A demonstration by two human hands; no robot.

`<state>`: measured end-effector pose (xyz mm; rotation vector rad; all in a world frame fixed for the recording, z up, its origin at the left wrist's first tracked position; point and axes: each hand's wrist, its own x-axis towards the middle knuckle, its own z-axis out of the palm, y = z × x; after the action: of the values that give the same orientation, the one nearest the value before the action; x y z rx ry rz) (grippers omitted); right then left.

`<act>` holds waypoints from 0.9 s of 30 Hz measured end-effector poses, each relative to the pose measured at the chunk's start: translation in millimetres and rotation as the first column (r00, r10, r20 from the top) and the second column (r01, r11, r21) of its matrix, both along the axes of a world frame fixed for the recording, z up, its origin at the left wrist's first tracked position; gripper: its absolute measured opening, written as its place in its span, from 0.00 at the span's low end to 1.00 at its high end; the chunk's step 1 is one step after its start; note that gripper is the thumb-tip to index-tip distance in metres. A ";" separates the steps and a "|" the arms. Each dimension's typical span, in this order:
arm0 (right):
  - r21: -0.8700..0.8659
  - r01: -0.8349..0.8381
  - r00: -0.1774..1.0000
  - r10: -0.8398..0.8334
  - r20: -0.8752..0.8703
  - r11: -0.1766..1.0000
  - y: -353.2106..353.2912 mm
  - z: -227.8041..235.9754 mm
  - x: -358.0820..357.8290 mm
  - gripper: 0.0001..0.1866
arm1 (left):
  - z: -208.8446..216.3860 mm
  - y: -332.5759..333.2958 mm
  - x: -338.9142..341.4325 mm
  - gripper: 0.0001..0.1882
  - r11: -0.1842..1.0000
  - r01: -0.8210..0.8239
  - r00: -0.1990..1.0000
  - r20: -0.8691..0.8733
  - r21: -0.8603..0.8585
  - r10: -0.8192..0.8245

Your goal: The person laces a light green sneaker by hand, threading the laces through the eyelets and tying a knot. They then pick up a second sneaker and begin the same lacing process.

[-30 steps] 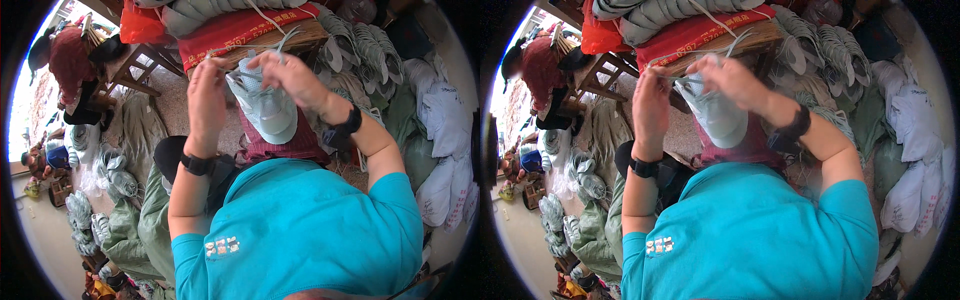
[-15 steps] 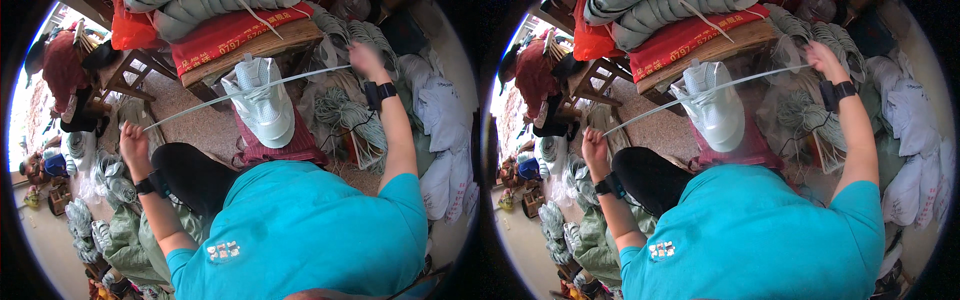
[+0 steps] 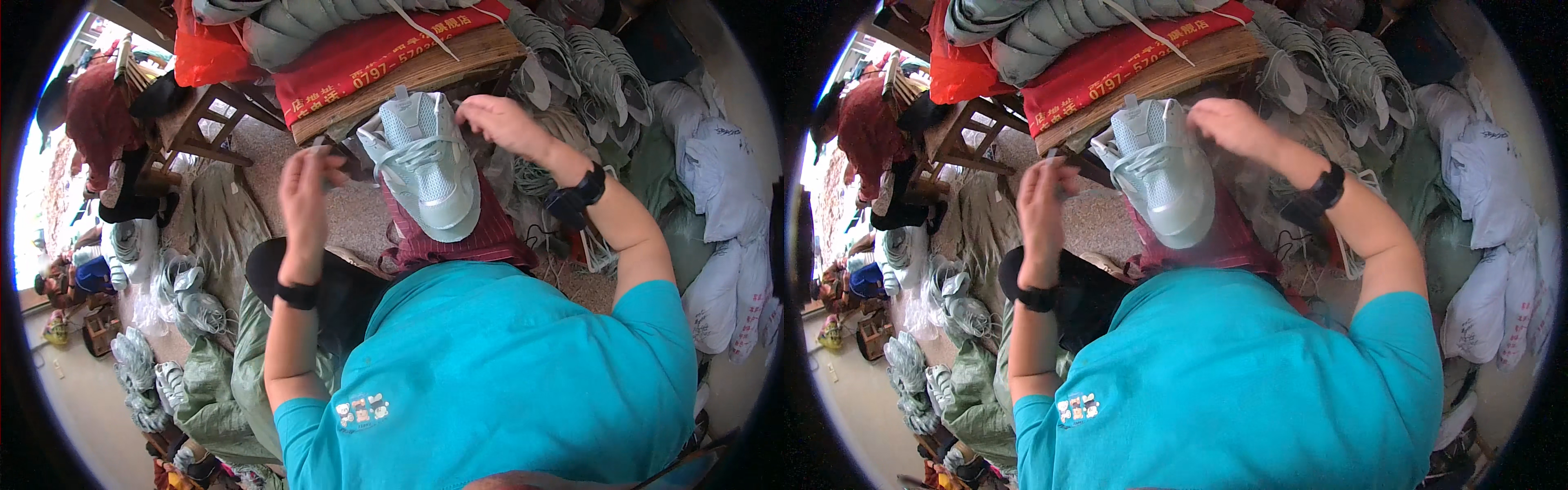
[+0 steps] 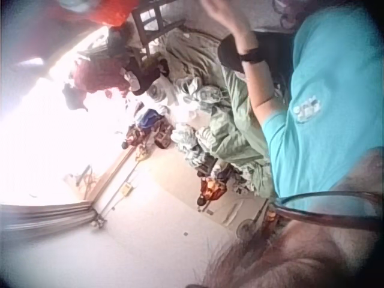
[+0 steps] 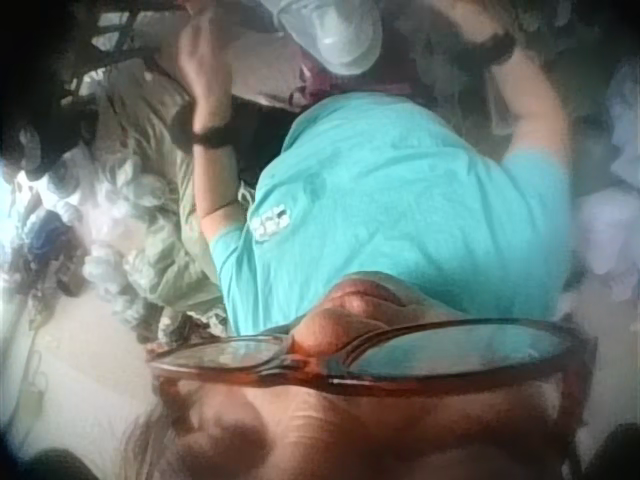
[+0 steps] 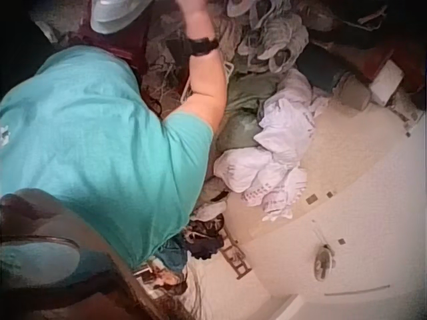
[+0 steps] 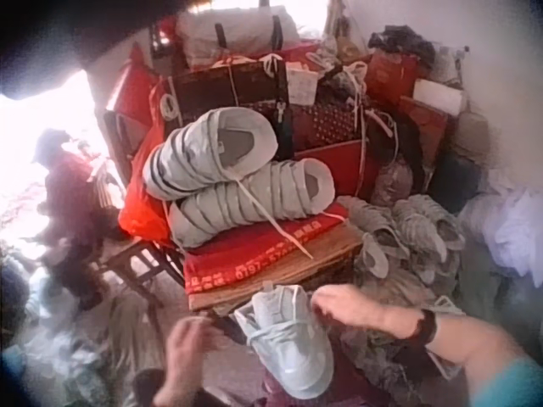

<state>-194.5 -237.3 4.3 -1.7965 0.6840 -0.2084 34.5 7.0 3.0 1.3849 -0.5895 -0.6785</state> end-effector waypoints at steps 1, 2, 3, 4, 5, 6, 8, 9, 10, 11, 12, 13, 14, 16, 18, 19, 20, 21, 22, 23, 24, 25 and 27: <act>-0.077 -0.057 0.998 0.059 0.020 0.995 8.4 6.6 6.2 0.14 | -4.7 -9.2 -16.2 0.13 0.999 0.031 0.995 -0.094 -0.034 -0.034; -0.097 -0.084 0.996 0.086 0.017 0.992 11.7 6.2 8.2 0.15 | -10.2 -16.0 -27.4 0.13 0.995 0.063 0.979 -0.187 -0.072 -0.076; -0.115 -0.112 0.993 0.114 0.012 0.987 13.3 4.6 9.4 0.16 | -14.3 -18.3 -32.5 0.13 0.995 0.093 0.981 -0.168 -0.033 -0.097; -0.096 -0.134 0.991 0.135 -0.005 0.986 13.8 5.5 10.7 0.16 | -17.7 -18.9 -36.3 0.13 0.993 0.121 0.981 -0.150 0.006 -0.119; -0.076 -0.157 0.988 0.156 -0.023 0.985 14.4 7.2 11.0 0.15 | -18.6 -19.0 -40.8 0.13 0.988 0.148 0.981 -0.135 0.047 -0.140; -0.054 -0.180 0.983 0.178 -0.041 0.982 14.5 9.4 11.2 0.15 | -16.1 -19.0 -44.4 0.13 0.985 0.166 0.979 -0.126 0.052 -0.158; 0.115 -0.183 0.979 0.191 -0.068 0.976 11.6 17.1 12.3 0.14 | -15.1 -18.9 -45.8 0.13 0.977 0.186 0.980 -0.095 0.108 -0.176; 0.199 -0.180 0.977 0.199 -0.080 0.963 9.6 20.8 13.3 0.14 | -15.0 -18.6 -46.0 0.12 0.971 0.196 0.979 -0.078 0.137 -0.186; 0.180 -0.208 0.969 0.228 -0.099 0.961 7.1 22.6 14.9 0.14 | -16.8 -17.9 -45.7 0.12 0.970 0.199 0.979 -0.077 0.141 -0.190; 0.163 -0.238 0.959 0.258 -0.118 0.957 4.9 24.3 17.6 0.14 | -19.8 -16.5 -45.3 0.12 0.969 0.199 0.979 -0.075 0.147 -0.190; 0.146 -0.269 0.948 0.288 -0.137 0.952 4.4 27.0 19.9 0.14 | -21.4 -15.3 -45.0 0.12 0.968 0.200 0.979 -0.074 0.152 -0.190; 0.033 -0.280 0.938 0.281 -0.205 0.959 4.7 31.3 22.3 0.14 | -22.0 -14.5 -45.4 0.12 0.968 0.200 0.979 -0.072 0.151 -0.191; -0.079 -0.295 0.926 0.265 -0.270 0.952 6.9 38.9 26.9 0.14 | -20.6 -14.4 -46.1 0.12 0.968 0.200 0.979 -0.070 0.152 -0.191; -0.435 -0.359 0.919 0.232 -0.319 0.826 13.2 37.6 32.0 0.14 | -18.6 -16.1 -48.6 0.12 0.971 0.184 0.982 -0.064 0.151 -0.176; -0.819 -0.357 0.932 0.226 -0.282 0.449 25.7 30.2 35.0 0.14 | -17.4 -19.8 -50.6 0.11 0.977 0.154 0.988 -0.052 0.147 -0.147; -0.786 -0.438 0.899 0.217 -0.381 0.437 27.1 30.9 36.6 0.13 | -19.9 -20.3 -49.4 0.11 0.977 0.132 0.991 0.001 0.165 -0.134; -0.745 -0.517 0.855 0.207 -0.476 0.422 29.5 42.6 41.6 0.13 | -23.9 -20.7 -47.4 0.10 0.978 0.107 0.991 0.055 0.180 -0.118; -0.696 -0.590 0.802 0.196 -0.565 0.408 30.5 51.1 45.0 0.12 | -27.6 -21.3 -45.6 0.10 0.978 0.081 0.989 0.109 0.194 -0.103; -0.707 -0.596 0.800 0.210 -0.561 0.381 29.0 54.1 44.6 0.10 | -30.6 -22.7 -44.3 0.11 0.984 0.025 0.974 0.218 0.179 -0.064; -0.717 -0.599 0.799 0.220 -0.559 0.355 25.7 55.8 41.0 0.09 | -32.4 -25.7 -43.7 0.11 0.987 -0.024 0.946 0.323 0.157 -0.028; -0.727 -0.602 0.798 0.229 -0.557 0.329 23.6 57.6 39.1 0.09 | -33.2 -27.2 -43.3 0.12 0.989 -0.071 0.906 0.424 0.130 0.009; -0.787 -0.523 0.852 0.231 -0.470 0.326 24.3 60.1 38.8 0.10 | -32.7 -27.2 -42.3 0.11 0.987 -0.063 0.876 0.481 0.146 -0.015; -0.879 -0.354 0.928 0.238 -0.286 0.321 26.6 64.3 36.7 0.15 | -26.1 -27.9 -43.2 0.11 0.982 -0.051 0.808 0.585 0.180 -0.065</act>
<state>-157.8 -210.7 68.6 -3.0430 0.2363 -0.2748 -8.7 -21.0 -23.1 1.7870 -1.0441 -0.2946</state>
